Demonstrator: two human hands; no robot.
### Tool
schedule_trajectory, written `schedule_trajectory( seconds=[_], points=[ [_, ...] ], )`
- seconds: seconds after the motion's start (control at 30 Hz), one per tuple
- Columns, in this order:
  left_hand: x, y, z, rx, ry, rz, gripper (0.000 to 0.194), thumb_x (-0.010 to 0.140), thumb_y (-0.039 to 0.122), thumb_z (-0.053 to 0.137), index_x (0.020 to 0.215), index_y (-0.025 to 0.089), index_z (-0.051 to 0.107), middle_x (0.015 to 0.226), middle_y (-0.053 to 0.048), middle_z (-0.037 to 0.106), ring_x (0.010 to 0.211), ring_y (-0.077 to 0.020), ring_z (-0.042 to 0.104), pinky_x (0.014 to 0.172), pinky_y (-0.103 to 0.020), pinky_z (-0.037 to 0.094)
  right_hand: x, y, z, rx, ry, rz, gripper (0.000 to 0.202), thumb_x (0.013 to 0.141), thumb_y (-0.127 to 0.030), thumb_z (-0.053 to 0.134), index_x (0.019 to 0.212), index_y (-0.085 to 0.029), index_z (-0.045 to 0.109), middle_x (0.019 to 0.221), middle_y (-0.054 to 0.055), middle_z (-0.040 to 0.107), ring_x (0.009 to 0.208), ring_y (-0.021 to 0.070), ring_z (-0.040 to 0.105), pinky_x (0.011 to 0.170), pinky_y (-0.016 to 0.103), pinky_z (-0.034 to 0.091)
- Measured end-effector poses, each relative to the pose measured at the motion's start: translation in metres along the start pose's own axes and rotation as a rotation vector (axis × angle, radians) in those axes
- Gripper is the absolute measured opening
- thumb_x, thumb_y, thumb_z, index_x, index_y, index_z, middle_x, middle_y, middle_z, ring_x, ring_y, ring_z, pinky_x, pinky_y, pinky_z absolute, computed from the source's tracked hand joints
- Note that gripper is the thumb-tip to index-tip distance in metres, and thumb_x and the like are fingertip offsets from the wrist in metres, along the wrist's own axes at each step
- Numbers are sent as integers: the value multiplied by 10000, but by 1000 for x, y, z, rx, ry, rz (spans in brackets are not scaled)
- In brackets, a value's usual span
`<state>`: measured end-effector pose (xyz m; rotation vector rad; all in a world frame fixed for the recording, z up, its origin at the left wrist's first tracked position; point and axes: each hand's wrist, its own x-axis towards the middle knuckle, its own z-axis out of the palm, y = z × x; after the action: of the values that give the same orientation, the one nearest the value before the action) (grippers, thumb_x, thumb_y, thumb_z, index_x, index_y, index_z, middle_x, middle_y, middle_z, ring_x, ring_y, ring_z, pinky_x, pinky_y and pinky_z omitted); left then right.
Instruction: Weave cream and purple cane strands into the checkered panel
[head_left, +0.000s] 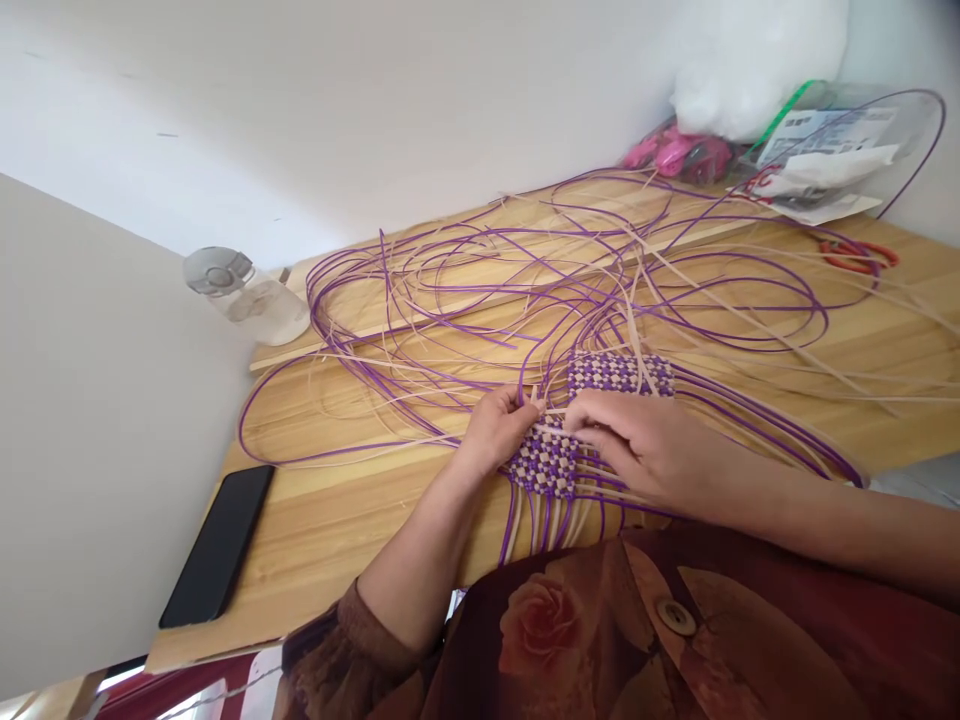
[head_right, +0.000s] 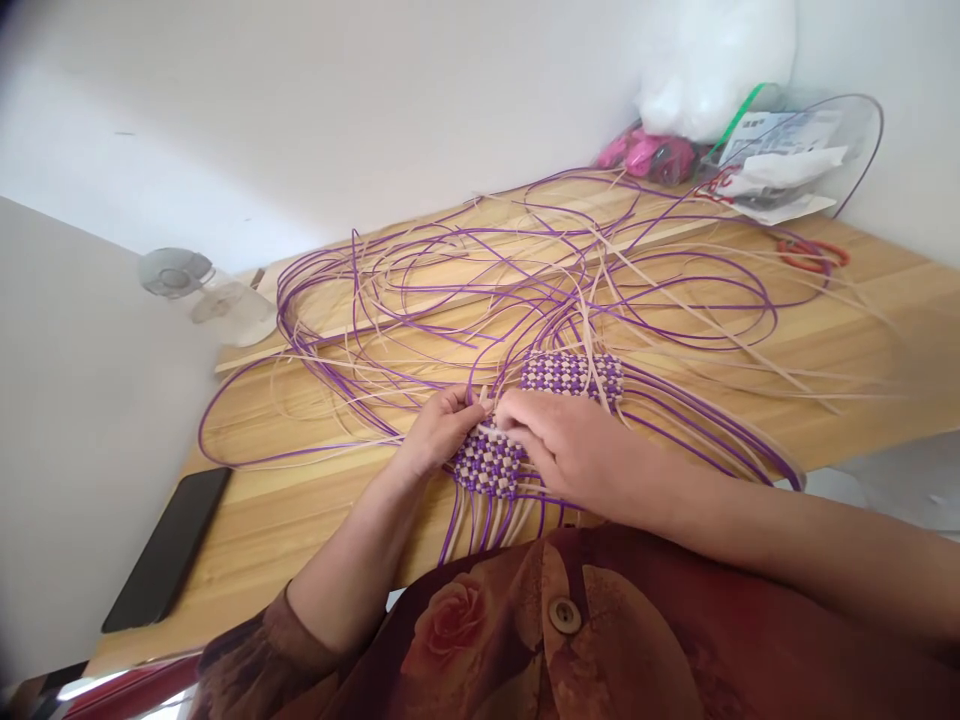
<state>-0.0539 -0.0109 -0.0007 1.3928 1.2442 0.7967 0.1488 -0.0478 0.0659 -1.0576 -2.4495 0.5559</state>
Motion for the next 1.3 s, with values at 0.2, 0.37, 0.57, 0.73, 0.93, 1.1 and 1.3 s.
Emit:
schedule_trajectory(
  seconds=[0.2,0.37,0.57,0.73,0.93,1.1,1.3],
  points=[
    [-4,7,0,203,66,53,307,780,432,623,651,178,509,580,44,453,558,-95,383,548,-232,282,-3,1,-15,-277,-284,-59,209,886,-114,480,959,-194,658,845,36,674,700,158,602,638,273,382],
    [-5,7,-1,112,3,35,298,747,436,644,665,167,544,602,33,496,565,-95,398,553,-236,302,16,-2,-10,-117,-307,-161,249,965,-260,467,856,-178,675,858,49,676,770,161,607,709,270,399],
    [-3,7,0,-125,-57,-100,367,689,492,690,649,168,523,553,56,429,504,-72,309,504,-236,226,49,27,-2,-87,-217,-1,245,917,-248,498,895,-179,732,870,48,735,761,160,640,699,254,384],
    [-5,9,-3,-138,-97,-86,466,761,611,625,652,167,535,528,63,361,478,-66,269,493,-247,176,53,37,8,-85,-245,61,272,891,-310,520,810,-170,739,716,33,715,616,141,593,592,248,326],
    [-8,12,-5,-134,-120,-124,383,683,482,762,685,163,551,545,58,463,473,-55,320,488,-232,189,64,52,8,-1,-319,58,238,858,-261,544,902,-204,771,800,16,753,690,145,644,644,239,393],
    [-9,14,-4,-244,-100,-213,323,636,379,785,663,168,542,548,54,512,460,-56,364,484,-225,222,86,89,-53,-207,-138,38,229,827,-166,542,872,-220,760,913,60,759,885,242,669,801,359,458],
    [-7,13,-2,-312,-57,-284,273,605,332,760,631,175,539,500,55,492,431,-64,353,469,-235,212,68,76,-86,-263,248,56,264,957,-294,444,988,-256,703,980,80,721,1013,289,626,888,427,453]
  ],
)
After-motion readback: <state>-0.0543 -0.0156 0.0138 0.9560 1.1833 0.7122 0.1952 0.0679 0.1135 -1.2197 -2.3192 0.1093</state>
